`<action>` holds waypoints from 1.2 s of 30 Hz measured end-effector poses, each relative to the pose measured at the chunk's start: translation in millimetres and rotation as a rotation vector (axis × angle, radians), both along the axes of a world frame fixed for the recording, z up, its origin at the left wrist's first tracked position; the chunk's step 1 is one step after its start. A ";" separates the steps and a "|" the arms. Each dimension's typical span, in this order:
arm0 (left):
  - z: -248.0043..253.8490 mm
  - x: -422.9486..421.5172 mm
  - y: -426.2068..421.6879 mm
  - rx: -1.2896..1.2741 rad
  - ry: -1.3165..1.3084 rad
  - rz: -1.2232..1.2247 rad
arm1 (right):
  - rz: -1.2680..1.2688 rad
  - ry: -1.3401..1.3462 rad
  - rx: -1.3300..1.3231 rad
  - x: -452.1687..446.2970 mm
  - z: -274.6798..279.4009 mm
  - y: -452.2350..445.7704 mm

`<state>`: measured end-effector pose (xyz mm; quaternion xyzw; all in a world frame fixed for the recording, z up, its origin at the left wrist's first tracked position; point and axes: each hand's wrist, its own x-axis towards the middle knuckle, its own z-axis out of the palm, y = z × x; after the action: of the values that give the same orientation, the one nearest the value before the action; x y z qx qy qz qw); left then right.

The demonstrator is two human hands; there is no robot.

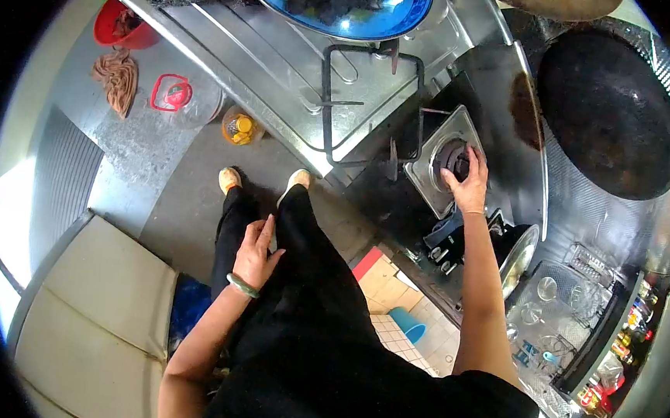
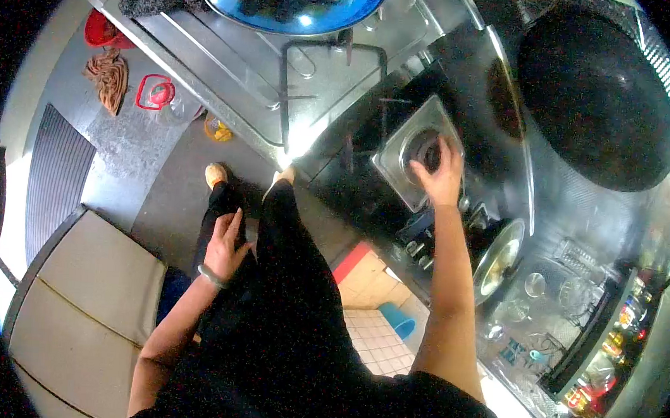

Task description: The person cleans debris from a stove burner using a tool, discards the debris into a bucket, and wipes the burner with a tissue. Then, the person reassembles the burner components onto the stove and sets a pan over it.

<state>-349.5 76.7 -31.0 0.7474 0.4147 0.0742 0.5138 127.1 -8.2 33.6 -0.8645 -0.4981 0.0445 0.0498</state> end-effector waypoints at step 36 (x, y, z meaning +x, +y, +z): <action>28.1 303.5 -53.6 -0.510 -0.428 0.192 | 0.130 0.140 -0.180 87.2 19.7 12.4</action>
<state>-46.0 23.1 -2.9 0.5199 0.3711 0.1715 0.7500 214.3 4.3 53.3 -0.8261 -0.5425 0.1526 0.0036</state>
